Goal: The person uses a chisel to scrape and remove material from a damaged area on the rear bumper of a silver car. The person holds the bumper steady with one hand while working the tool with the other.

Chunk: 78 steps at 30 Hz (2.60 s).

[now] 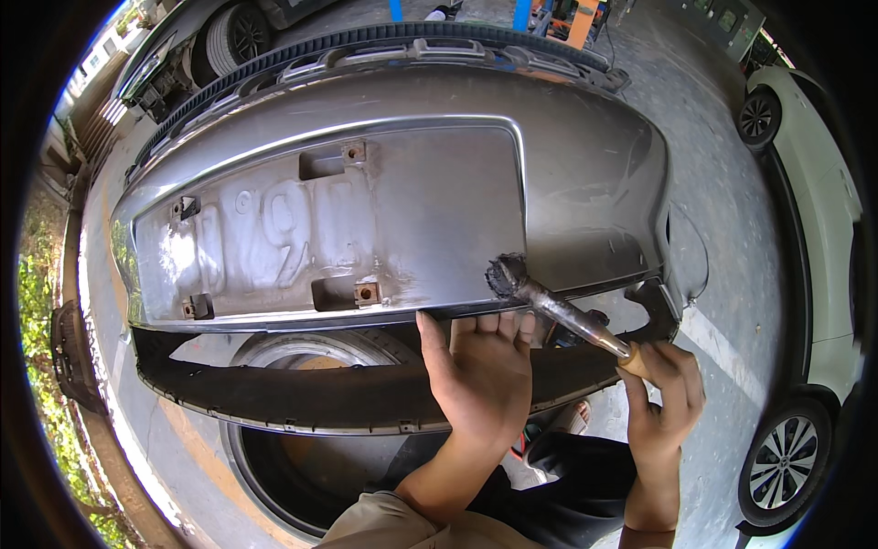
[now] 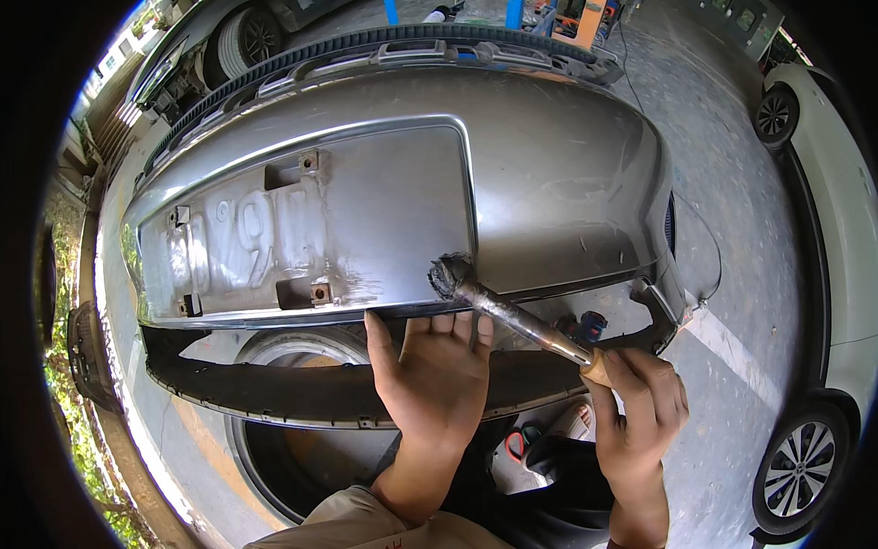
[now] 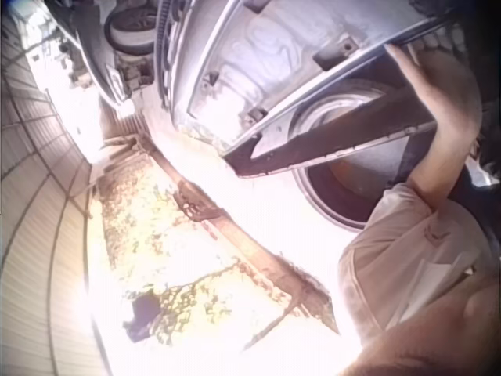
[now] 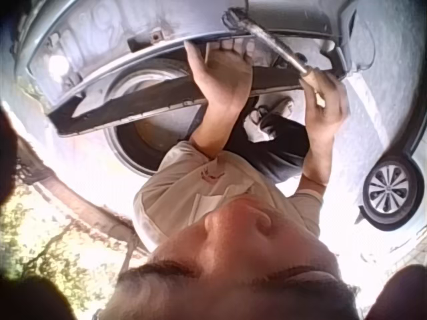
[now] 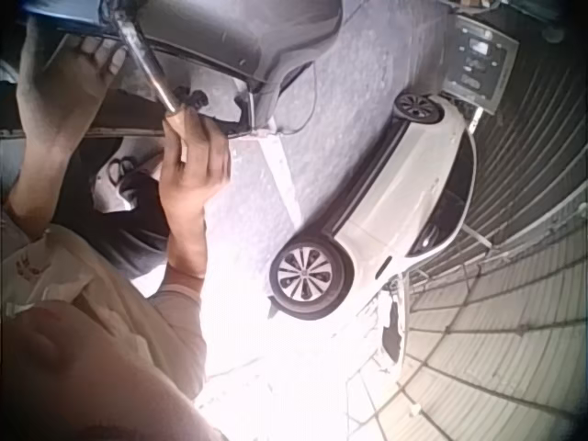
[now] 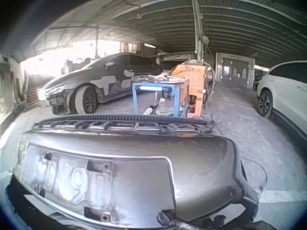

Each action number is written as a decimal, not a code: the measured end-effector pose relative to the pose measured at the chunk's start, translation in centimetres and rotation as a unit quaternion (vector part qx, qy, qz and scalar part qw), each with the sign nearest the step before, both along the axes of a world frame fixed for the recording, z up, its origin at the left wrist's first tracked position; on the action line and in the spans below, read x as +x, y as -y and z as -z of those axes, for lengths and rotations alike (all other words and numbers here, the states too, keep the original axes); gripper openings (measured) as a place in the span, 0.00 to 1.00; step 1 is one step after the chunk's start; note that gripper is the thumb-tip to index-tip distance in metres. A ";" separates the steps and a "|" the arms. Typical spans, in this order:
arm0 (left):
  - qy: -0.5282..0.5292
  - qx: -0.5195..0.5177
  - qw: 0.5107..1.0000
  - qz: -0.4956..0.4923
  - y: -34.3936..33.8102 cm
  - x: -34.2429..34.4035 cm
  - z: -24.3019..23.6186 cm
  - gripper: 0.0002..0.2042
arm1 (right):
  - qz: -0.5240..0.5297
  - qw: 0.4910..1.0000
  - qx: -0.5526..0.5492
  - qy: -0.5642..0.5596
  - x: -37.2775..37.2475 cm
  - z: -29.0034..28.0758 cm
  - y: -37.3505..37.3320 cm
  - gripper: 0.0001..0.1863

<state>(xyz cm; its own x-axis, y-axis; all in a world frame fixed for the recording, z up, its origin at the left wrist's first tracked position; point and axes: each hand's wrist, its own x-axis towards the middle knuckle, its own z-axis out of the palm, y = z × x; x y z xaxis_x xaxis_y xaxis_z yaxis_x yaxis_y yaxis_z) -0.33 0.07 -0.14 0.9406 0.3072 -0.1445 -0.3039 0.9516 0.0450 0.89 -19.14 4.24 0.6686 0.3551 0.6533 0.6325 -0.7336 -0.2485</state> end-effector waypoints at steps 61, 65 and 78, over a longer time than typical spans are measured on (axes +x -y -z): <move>-0.005 0.009 1.000 0.000 0.0 -0.1 -0.3 0.28 | -0.015 0.996 -0.058 0.066 -0.6 -0.6 0.1 0.15; -0.013 0.012 1.000 -0.004 0.1 0.0 -0.6 0.28 | -0.018 0.997 -0.055 0.059 -0.6 -0.6 0.0 0.16; 0.000 -0.026 1.000 0.006 -0.1 0.0 -0.4 0.30 | -0.016 0.998 -0.050 0.037 -0.9 -1.2 0.2 0.18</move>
<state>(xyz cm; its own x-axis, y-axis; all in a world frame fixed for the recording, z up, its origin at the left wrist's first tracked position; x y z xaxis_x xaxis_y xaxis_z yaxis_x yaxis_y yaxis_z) -0.33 0.14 0.28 0.9441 0.2883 -0.1596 -0.2927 0.9562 -0.0040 -0.05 -19.29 5.41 0.6069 0.4405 0.6615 0.6695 -0.7319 -0.1268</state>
